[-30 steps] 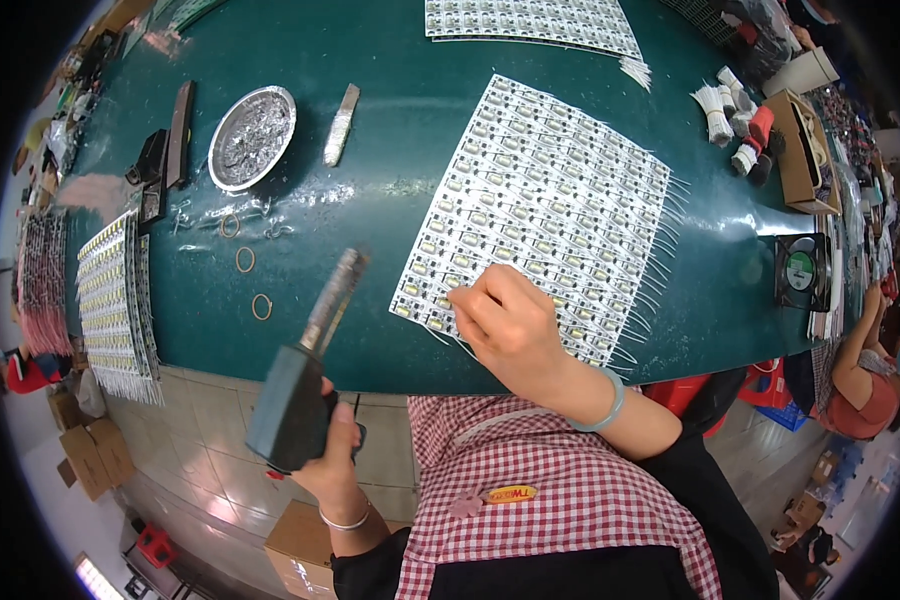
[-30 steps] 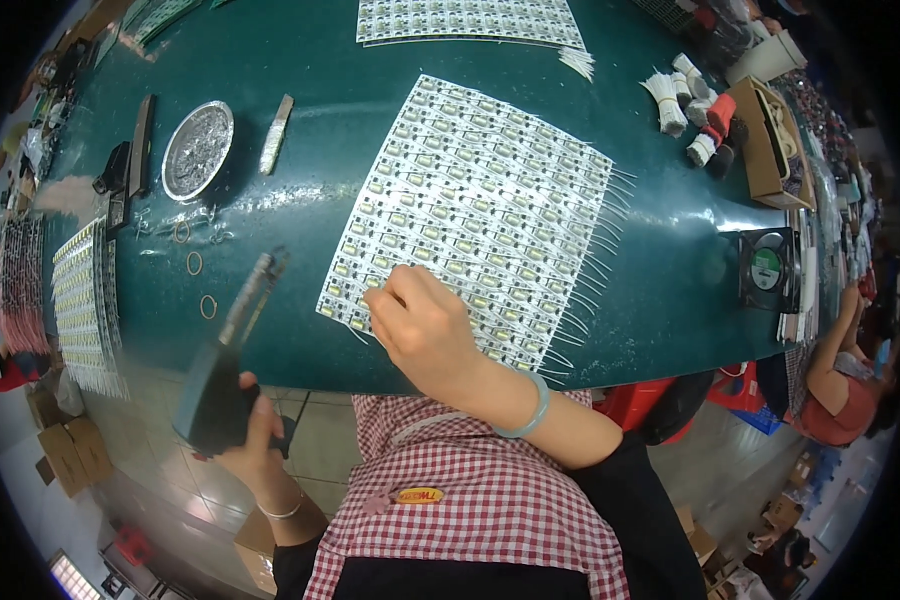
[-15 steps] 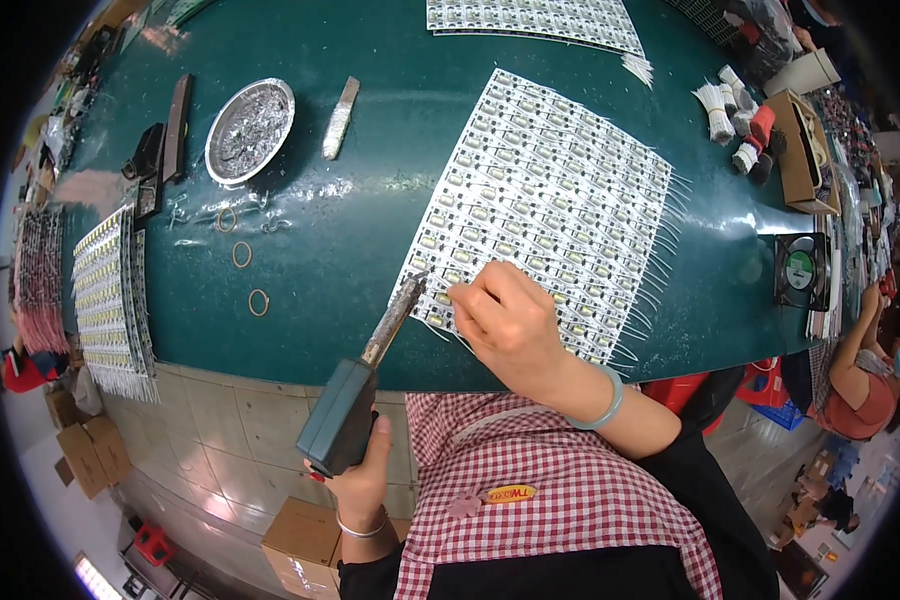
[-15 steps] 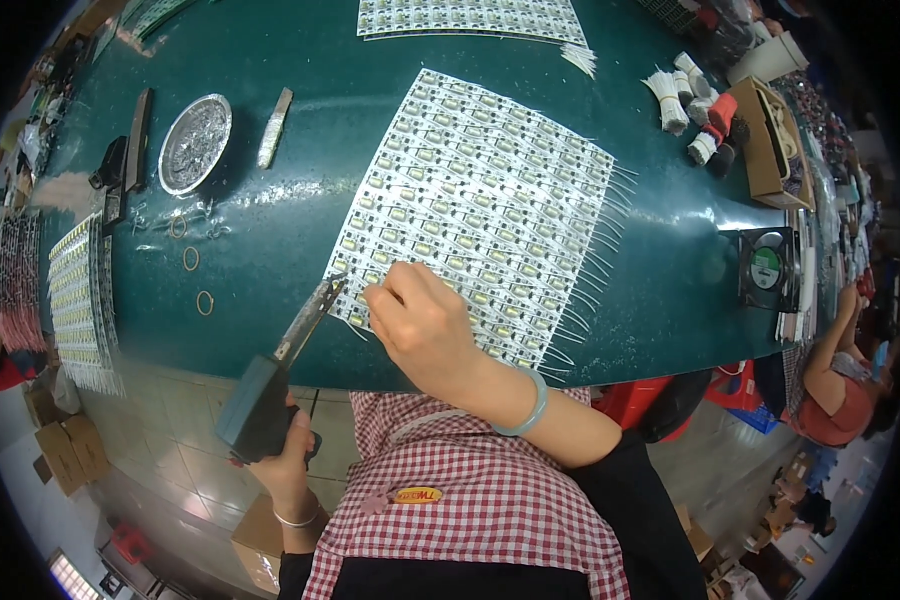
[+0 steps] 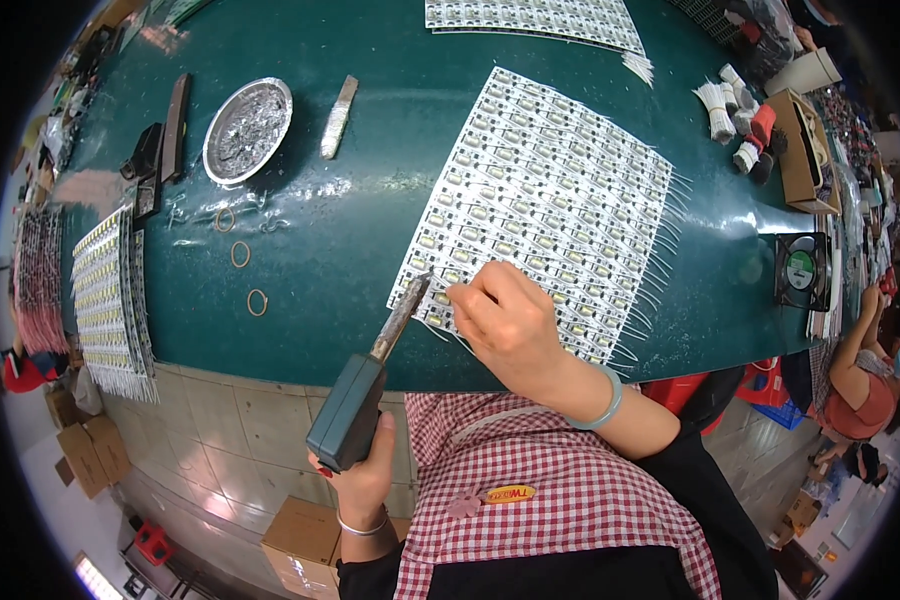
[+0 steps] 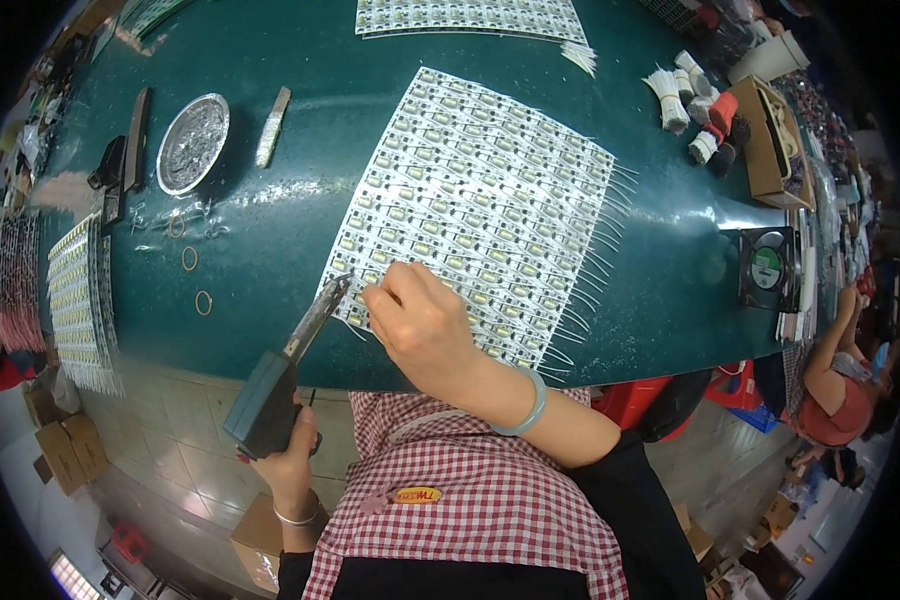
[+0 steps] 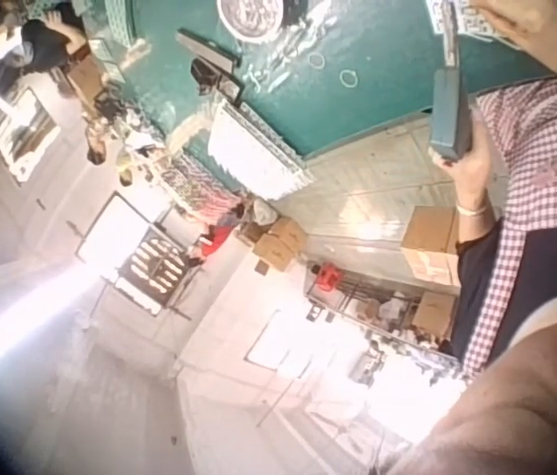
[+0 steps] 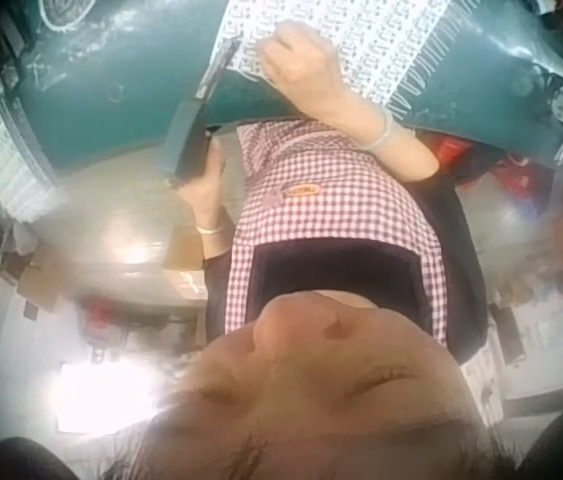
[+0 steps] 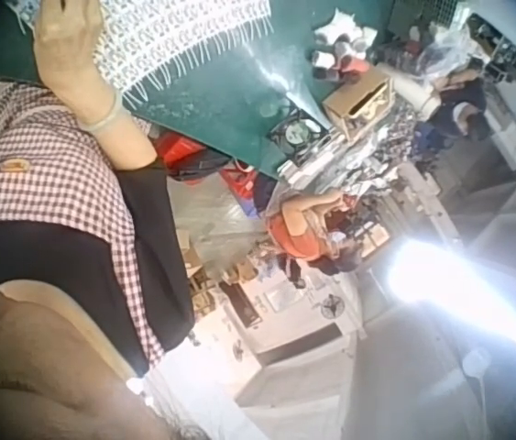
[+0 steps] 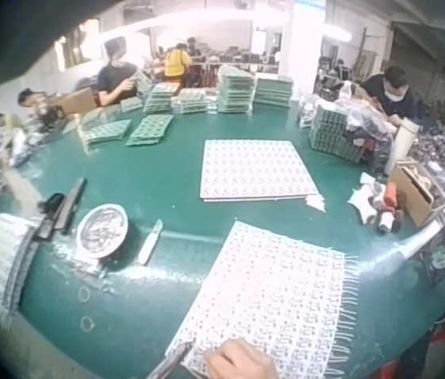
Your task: The person positions wires onto circuit board sheets by hand and solders them using a soldering gun, working across the sheets on the workbench.
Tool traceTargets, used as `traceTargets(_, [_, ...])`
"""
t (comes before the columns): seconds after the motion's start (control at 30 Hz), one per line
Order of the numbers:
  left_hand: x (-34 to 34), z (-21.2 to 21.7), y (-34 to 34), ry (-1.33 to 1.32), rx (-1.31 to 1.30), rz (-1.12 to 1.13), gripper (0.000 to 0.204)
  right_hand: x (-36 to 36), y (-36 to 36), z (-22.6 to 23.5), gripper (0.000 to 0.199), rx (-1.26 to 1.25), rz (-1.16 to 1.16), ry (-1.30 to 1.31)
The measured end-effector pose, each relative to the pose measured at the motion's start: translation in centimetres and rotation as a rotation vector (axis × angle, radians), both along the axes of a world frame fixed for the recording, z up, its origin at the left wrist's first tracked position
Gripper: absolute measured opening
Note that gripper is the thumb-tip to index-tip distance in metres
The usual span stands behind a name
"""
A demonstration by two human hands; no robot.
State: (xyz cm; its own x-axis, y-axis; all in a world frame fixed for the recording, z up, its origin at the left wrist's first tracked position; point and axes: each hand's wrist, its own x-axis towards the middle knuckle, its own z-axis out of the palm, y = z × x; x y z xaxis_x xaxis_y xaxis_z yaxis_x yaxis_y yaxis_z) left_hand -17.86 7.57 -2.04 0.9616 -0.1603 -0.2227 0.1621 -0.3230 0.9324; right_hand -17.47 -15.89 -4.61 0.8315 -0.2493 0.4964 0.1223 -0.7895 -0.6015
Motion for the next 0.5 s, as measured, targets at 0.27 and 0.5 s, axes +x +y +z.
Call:
traceTargets(0.27, [0.2, -0.5, 0.4, -0.188, 0.042, -0.117, 0.029, -0.3, 0.2, 0.1, 0.021, -0.004, 0.004, 0.009])
traceTargets(0.5, [-0.3, -0.7, 1.7, -0.182, 0.040, -0.051, 0.030, 0.0, 0.9, -0.3, 0.020, 0.016, 0.017, 0.010])
